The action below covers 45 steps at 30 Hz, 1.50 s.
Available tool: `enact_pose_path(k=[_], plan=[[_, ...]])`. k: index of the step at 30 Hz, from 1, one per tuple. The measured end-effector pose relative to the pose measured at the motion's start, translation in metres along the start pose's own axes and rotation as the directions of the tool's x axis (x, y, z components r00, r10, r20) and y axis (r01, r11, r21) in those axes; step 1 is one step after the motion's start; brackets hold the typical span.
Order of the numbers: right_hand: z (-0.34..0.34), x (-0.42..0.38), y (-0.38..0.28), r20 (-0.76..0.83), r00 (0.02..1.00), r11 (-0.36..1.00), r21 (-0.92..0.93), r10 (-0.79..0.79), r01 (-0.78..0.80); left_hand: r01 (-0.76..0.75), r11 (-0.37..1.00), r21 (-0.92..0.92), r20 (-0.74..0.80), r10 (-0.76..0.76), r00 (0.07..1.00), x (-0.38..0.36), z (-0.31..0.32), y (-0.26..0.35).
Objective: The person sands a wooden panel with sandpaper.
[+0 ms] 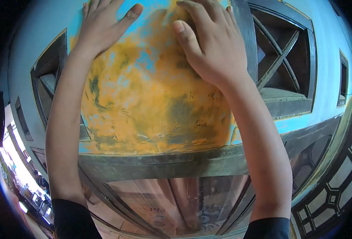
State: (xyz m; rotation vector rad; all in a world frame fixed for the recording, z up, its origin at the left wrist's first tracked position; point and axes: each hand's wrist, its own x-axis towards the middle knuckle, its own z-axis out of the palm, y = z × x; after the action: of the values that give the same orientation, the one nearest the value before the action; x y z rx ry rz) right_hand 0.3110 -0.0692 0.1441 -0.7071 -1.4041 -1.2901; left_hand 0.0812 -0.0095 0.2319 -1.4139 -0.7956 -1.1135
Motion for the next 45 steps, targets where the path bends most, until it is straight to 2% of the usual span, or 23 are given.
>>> enact_pose_path(k=[4, 8, 10, 11, 13, 15, 18, 19, 23, 26, 30, 33, 37, 41, 45], plan=[[-0.001, 0.001, -0.003, 0.028, 0.999, 0.997, 0.061, 0.038, -0.040, -0.039, 0.999, -0.031, 0.000, 0.039, 0.999, -0.008, -0.005, 0.006], [0.000, -0.001, -0.002, 0.031, 0.999, 0.998, -0.063, 0.030, -0.028, -0.124, 0.992, -0.034, -0.005, 0.124, 0.992, -0.026, -0.003, 0.014], [0.001, -0.001, -0.002, 0.013, 0.999, 0.999, -0.011, 0.033, -0.033, -0.178, 0.981, -0.083, -0.025, 0.177, 0.984, -0.036, 0.005, 0.017], [0.001, 0.000, -0.002, 0.008, 0.999, 0.999, -0.006, 0.033, -0.033, -0.157, 0.981, 0.116, -0.054, 0.164, 0.985, -0.045, 0.008, 0.025], [0.000, -0.001, -0.004, 0.005, 0.999, 0.999, -0.001, 0.041, -0.041, -0.202, 0.972, -0.118, 0.015, 0.205, 0.979, -0.052, 0.000, 0.031], [0.000, -0.001, -0.004, 0.001, 0.999, 0.999, -0.003, 0.050, -0.050, -0.170, 0.985, -0.014, -0.014, 0.170, 0.985, -0.072, -0.015, 0.052], [0.000, 0.001, -0.004, 0.005, 0.998, 0.998, 0.027, 0.061, -0.061, -0.203, 0.943, -0.265, 0.008, 0.213, 0.977, -0.104, -0.017, 0.062], [0.001, 0.001, -0.003, -0.001, 0.998, 0.998, 0.029, 0.058, -0.058, -0.225, 0.913, -0.339, 0.057, 0.259, 0.964, -0.113, -0.019, 0.067], [0.005, -0.002, 0.001, -0.009, 1.000, 0.999, 0.028, 0.019, -0.019, -0.298, 0.855, -0.425, 0.048, 0.350, 0.935, -0.130, -0.020, 0.064], [0.006, -0.005, 0.014, 0.013, 0.999, 0.999, -0.007, -0.032, 0.032, -0.397, 0.838, -0.373, 0.068, 0.452, 0.890, -0.112, -0.019, 0.040], [0.004, -0.007, 0.010, 0.023, 0.999, 0.999, -0.022, -0.039, 0.040, -0.363, 0.905, -0.222, -0.071, 0.356, 0.932, -0.058, -0.001, -0.003], [0.003, -0.009, 0.007, 0.055, 0.998, 0.997, -0.069, -0.023, 0.027, -0.104, 0.993, -0.046, 0.167, 0.111, 0.980, -0.002, -0.017, -0.011], [0.004, -0.010, 0.009, 0.040, 0.999, 0.998, -0.048, -0.035, 0.037, 0.172, 0.980, -0.100, 0.011, -0.172, 0.985, 0.008, -0.016, 0.023], [0.005, -0.011, 0.011, 0.031, 0.999, 1.000, 0.002, 0.014, -0.014, 0.109, 0.985, -0.137, 0.062, -0.101, 0.993, -0.010, -0.026, 0.043], [-0.019, -0.003, -0.019, 0.067, 0.995, 0.984, 0.158, 0.075, -0.085, -0.010, 0.993, -0.121, 0.173, 0.031, 0.984, -0.057, -0.045, 0.067]])
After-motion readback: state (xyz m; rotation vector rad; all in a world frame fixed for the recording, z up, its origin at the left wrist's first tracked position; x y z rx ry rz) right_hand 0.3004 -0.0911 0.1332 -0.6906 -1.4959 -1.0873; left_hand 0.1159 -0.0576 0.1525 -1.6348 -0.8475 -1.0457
